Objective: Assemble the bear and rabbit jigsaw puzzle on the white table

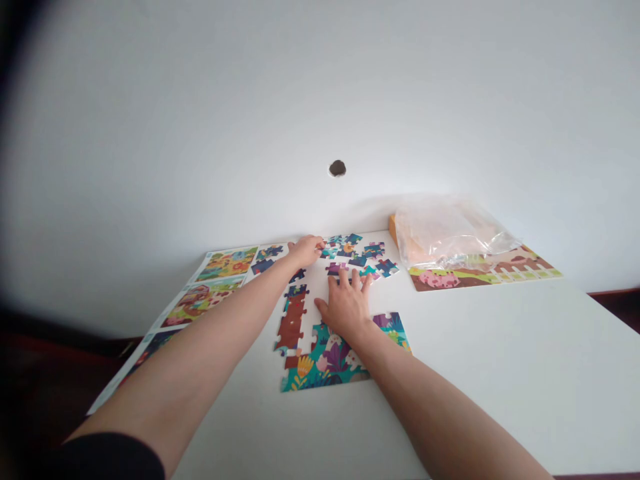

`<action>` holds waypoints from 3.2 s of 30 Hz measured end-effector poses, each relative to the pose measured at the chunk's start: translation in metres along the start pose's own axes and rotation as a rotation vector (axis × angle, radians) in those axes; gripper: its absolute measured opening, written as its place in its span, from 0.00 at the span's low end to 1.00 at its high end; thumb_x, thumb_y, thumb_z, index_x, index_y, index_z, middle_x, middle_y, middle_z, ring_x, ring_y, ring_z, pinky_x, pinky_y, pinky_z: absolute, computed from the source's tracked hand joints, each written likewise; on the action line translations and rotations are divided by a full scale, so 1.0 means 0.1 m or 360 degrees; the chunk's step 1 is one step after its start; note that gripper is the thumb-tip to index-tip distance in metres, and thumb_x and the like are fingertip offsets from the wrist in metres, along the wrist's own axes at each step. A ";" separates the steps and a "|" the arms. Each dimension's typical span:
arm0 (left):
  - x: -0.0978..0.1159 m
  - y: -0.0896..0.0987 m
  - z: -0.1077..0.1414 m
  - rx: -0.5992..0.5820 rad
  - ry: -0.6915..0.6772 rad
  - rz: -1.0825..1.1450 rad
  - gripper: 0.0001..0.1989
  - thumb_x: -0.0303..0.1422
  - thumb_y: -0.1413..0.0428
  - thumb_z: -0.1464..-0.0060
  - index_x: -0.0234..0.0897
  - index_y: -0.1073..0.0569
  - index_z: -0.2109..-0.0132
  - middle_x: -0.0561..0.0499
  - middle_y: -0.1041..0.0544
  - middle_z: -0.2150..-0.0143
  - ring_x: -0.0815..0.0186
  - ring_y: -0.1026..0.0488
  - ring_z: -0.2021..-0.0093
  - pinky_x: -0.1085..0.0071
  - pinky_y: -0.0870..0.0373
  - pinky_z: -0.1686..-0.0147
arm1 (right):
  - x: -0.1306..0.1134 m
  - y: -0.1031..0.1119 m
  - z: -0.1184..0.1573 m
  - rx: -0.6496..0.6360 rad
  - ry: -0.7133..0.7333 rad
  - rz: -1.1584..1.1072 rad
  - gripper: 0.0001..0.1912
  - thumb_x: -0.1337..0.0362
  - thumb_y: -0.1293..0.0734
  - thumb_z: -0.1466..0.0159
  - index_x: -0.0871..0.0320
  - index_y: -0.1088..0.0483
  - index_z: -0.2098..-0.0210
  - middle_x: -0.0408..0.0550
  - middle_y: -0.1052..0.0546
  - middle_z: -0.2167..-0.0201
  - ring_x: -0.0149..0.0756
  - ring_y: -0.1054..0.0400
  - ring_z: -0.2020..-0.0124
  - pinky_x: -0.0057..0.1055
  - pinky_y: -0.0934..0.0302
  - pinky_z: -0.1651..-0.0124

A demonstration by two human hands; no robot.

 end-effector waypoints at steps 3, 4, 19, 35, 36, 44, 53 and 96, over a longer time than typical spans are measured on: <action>-0.02 0.03 -0.07 -0.0013 0.0000 -0.0010 0.15 0.29 0.42 0.46 0.46 0.24 0.51 0.45 0.25 0.44 0.51 0.33 0.41 0.47 0.41 0.41 | 0.01 0.00 0.00 0.0013 -0.0001 -0.0013 0.28 0.46 0.39 0.34 0.57 0.33 0.42 0.60 0.36 0.39 0.60 0.50 0.36 0.65 0.67 0.35; -0.03 0.05 -0.10 -0.0019 0.0011 -0.0005 0.17 0.30 0.40 0.48 0.46 0.24 0.50 0.45 0.26 0.44 0.50 0.33 0.41 0.47 0.41 0.42 | 0.01 0.00 0.00 0.0012 -0.0005 -0.0015 0.28 0.46 0.39 0.34 0.57 0.33 0.42 0.61 0.36 0.39 0.61 0.51 0.36 0.65 0.67 0.35; -0.14 0.36 0.06 0.0351 0.0103 0.0695 0.18 0.30 0.44 0.47 0.37 0.27 0.48 0.49 0.22 0.55 0.66 0.23 0.62 0.73 0.26 0.63 | 0.01 0.03 0.00 -0.0004 -0.0019 -0.0033 0.27 0.47 0.38 0.35 0.57 0.32 0.44 0.61 0.35 0.39 0.62 0.49 0.36 0.65 0.65 0.35; 0.02 0.20 1.55 0.0297 -0.0265 0.1637 0.17 0.35 0.42 0.44 0.39 0.27 0.48 0.45 0.22 0.50 0.65 0.22 0.62 0.66 0.22 0.58 | -0.23 0.23 0.12 0.0044 0.0572 -0.0648 0.27 0.68 0.40 0.39 0.58 0.38 0.40 0.51 0.24 0.55 0.42 0.31 0.56 0.37 0.42 0.51; 0.03 0.21 1.54 0.0294 -0.0292 0.1619 0.16 0.35 0.42 0.44 0.39 0.27 0.48 0.45 0.23 0.48 0.65 0.22 0.61 0.66 0.22 0.57 | -0.23 0.22 0.12 0.0059 0.0573 -0.0692 0.25 0.68 0.40 0.39 0.57 0.37 0.41 0.50 0.23 0.56 0.41 0.30 0.58 0.36 0.42 0.52; -0.18 0.41 1.65 0.0315 -0.0610 0.0737 0.12 0.28 0.48 0.40 0.43 0.21 0.55 0.48 0.26 0.43 0.59 0.31 0.41 0.55 0.37 0.37 | -0.14 0.08 0.06 -0.0044 0.0302 -0.0811 0.10 0.63 0.38 0.35 0.56 0.25 0.59 0.44 0.20 0.68 0.34 0.29 0.68 0.28 0.39 0.62; -0.31 0.27 1.61 0.0017 -0.0617 0.0288 0.15 0.31 0.37 0.49 0.48 0.21 0.53 0.53 0.26 0.41 0.54 0.38 0.37 0.54 0.44 0.35 | -0.15 0.16 0.10 -0.0039 0.0353 -0.0644 0.10 0.63 0.37 0.35 0.55 0.24 0.63 0.45 0.21 0.69 0.36 0.29 0.65 0.30 0.39 0.57; -0.32 0.28 1.60 0.0063 -0.0644 0.0319 0.13 0.27 0.39 0.48 0.45 0.20 0.55 0.52 0.25 0.43 0.55 0.37 0.40 0.52 0.44 0.36 | -0.18 0.06 0.12 -0.0208 0.0484 -0.0237 0.20 0.47 0.37 0.34 0.53 0.25 0.52 0.51 0.25 0.62 0.43 0.33 0.56 0.39 0.47 0.50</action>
Point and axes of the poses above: each hand's wrist, its own z-axis away from the middle knuckle, its own y-axis out of the back of the hand, x = y × z, the point moved 4 cm from there along -z, towards the middle knuckle
